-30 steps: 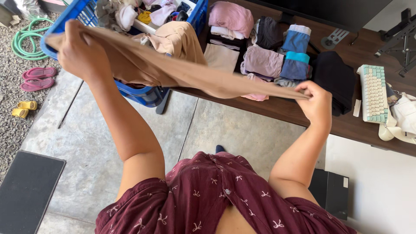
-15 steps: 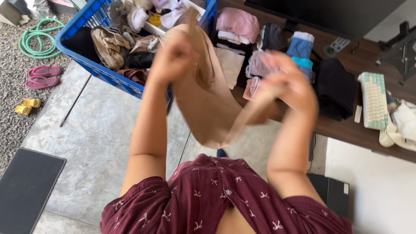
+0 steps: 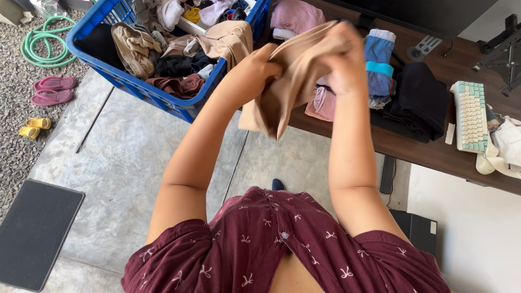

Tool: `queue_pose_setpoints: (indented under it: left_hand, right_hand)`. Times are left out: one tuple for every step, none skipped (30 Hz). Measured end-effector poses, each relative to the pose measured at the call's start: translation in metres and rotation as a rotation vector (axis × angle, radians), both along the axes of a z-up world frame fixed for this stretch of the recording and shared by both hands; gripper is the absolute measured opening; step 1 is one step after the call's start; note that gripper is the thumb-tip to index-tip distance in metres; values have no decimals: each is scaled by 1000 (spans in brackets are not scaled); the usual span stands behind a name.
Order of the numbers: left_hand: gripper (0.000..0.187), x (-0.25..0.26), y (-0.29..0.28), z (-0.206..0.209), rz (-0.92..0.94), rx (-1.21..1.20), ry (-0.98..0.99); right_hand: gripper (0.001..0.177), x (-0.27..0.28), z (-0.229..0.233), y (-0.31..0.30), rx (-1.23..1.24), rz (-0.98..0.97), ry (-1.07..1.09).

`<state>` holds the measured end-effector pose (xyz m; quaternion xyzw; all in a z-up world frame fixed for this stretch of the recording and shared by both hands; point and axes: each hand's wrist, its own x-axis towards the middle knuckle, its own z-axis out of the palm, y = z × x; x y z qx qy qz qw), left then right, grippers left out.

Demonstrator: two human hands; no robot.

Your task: The person takes various items of clothing from a laundry basket and folds them on a desk, creating organized stacks.

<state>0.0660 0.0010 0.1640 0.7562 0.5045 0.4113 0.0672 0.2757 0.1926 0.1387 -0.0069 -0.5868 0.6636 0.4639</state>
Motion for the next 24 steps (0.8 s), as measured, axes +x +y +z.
queue_pose_setpoints:
  left_hand:
    - [27, -6, 2, -17, 122, 20, 108]
    - [23, -13, 2, -34, 244, 39, 216]
    - [25, -21, 1, -47, 323, -10, 234]
    - [27, -31, -3, -55, 402, -60, 251]
    - [32, -42, -9, -55, 496, -102, 224]
    - [38, -48, -15, -49, 589, -143, 195]
    - [29, -53, -20, -38, 611, -132, 229]
    - [27, -60, -28, -20, 632, -120, 262]
    - [24, -66, -41, -2, 536, 3, 166]
    - [22, -71, -54, 17, 436, 125, 70]
    - [22, -77, -67, 36, 433, 127, 70]
    - [24, -84, -78, 53, 345, 173, 21]
    - [26, -86, -83, 64, 256, 221, -27]
    - [26, -81, -85, 66, 254, 225, -26]
    - [25, -76, -87, 65, -8, 264, -375]
    - [25, -75, -82, 63, -139, 279, -550]
    - [26, -75, -77, 57, -273, 293, -722]
    - [30, -77, -59, 53, -69, 217, -595]
    - [35, -78, -40, 45, 133, 141, -467]
    - [29, -70, -18, 33, 228, 15, -673]
    - [27, -57, 3, 20, 315, -115, -879]
    - [22, -44, 11, 5, 416, -140, -700]
    - [18, -29, 17, -9, 511, -160, -520]
    - [22, -11, 28, -19, 360, -150, -569]
  right_hand:
    - [38, 5, 10, 2, -138, -118, 31]
    - [43, 13, 24, 5, -272, -239, 64]
    - [40, 29, 41, 9, -277, -367, 78]
    - [37, 42, 58, 10, -283, -494, 91]
    - [37, 58, 71, 8, -180, -483, 115]
    - [37, 71, 80, 3, -77, -471, 138]
    - [37, 79, 83, 0, -76, -477, 138]
    - [28, 91, 88, -2, 88, -520, 94]
    - [26, 101, 94, -3, 185, -525, 94]
    - [25, 110, 101, -5, 280, -531, 98]
    - [25, 118, 103, -14, 292, -519, 120]
    - [25, 126, 107, -24, 304, -506, 143]
    - [31, 136, 113, -36, 268, -489, 192]
    - [37, 137, 118, -43, 251, -476, 217]
    - [44, 139, 123, -50, 233, -468, 243]
    - [54, 137, 124, -53, 261, -496, 201]
    - [65, 136, 121, -53, 285, -524, 157]
    - [65, 129, 116, -46, 284, -523, 156]
    - [61, 117, 110, -34, 468, -723, -33]
    - [57, 105, 100, -24, 651, -914, -232]
    - [53, 90, 83, -21, 507, -913, -261]
    - [48, 76, 66, -21, 362, -909, -287]
    - [46, 57, 52, -22, 331, -860, -269]
    - [46, 41, 37, -30, 475, -1016, -494]
